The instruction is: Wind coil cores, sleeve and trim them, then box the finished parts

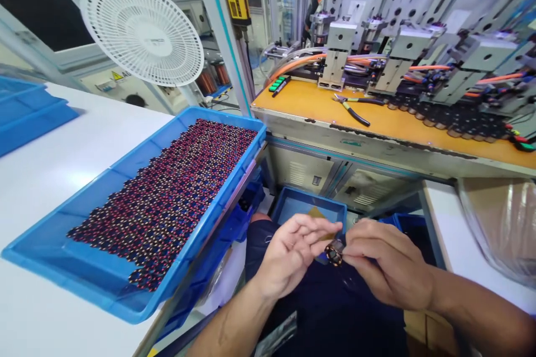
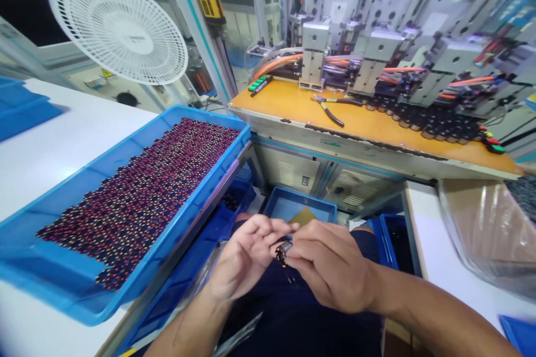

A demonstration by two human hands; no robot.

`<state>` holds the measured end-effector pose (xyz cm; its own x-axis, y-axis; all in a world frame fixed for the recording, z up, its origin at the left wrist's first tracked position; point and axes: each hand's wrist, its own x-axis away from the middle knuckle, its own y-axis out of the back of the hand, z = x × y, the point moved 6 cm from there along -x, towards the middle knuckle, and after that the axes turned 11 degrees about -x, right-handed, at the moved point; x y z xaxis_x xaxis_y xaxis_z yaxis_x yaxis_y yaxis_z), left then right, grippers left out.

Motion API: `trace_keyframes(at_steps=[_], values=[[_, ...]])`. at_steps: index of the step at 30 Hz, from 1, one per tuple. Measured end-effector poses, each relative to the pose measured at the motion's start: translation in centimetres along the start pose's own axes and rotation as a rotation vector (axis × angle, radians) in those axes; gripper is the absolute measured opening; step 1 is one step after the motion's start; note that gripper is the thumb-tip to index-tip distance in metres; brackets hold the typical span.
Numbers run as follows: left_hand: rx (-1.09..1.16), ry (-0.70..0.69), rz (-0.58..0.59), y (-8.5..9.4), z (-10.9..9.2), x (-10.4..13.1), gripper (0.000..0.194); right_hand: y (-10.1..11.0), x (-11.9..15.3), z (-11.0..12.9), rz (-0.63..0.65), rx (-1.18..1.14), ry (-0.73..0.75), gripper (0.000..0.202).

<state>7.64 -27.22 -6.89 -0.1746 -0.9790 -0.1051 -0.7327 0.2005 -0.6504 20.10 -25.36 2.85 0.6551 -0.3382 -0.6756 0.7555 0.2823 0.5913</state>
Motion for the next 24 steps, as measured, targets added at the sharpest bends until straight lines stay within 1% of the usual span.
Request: trace_keyframes(at_steps=[3, 4, 5, 6, 9, 11, 13, 16, 19, 21, 23, 24], values=[[-0.050, 0.186, 0.144, -0.7, 1.4, 0.0, 0.050, -0.1, 0.0, -0.2, 0.013, -0.038, 0.022, 0.012], [-0.070, 0.211, 0.171, -0.7, 1.7, 0.1, 0.048, -0.1, 0.0, -0.3, 0.006, -0.045, 0.023, 0.013], [-0.097, 0.204, 0.171, -0.6, 1.7, 0.2, 0.044, -0.1, 0.0, -0.5, -0.002, -0.043, 0.020, 0.013], [-0.136, 0.175, 0.148, -0.4, 1.6, 0.3, 0.039, -0.1, 0.1, -0.6, -0.017, -0.031, 0.012, 0.013], [-0.310, 0.059, 0.016, 0.5, 0.7, 0.3, 0.022, 0.1, 0.4, -1.2, -0.083, 0.001, -0.053, 0.014], [-0.423, -0.028, -0.051, 0.7, 0.0, 0.3, 0.018, 0.1, 0.7, -1.7, -0.129, -0.027, -0.134, 0.015], [-0.495, -0.139, -0.092, 0.5, -0.8, 0.3, 0.018, 0.1, 1.0, -2.2, -0.178, -0.084, -0.199, 0.016], [-0.534, -0.267, -0.137, 0.1, -1.5, 0.3, 0.017, -0.1, 1.3, -2.3, -0.250, -0.148, -0.234, 0.014], [-0.562, -0.327, -0.215, 0.3, -1.8, 0.4, 0.022, -0.3, 1.5, -2.2, -0.307, -0.196, -0.270, 0.013], [-0.597, -0.356, -0.272, 0.6, -2.0, 0.5, 0.023, -0.4, 1.7, -2.1, -0.354, -0.253, -0.330, 0.012], [-0.635, -0.371, -0.309, 0.9, -2.0, 0.7, 0.025, -0.7, 2.0, -2.4, -0.379, -0.361, -0.439, 0.011], [-0.647, -0.374, -0.313, 1.0, -2.0, 0.8, 0.029, -0.9, 2.2, -2.6, -0.380, -0.447, -0.517, 0.011]])
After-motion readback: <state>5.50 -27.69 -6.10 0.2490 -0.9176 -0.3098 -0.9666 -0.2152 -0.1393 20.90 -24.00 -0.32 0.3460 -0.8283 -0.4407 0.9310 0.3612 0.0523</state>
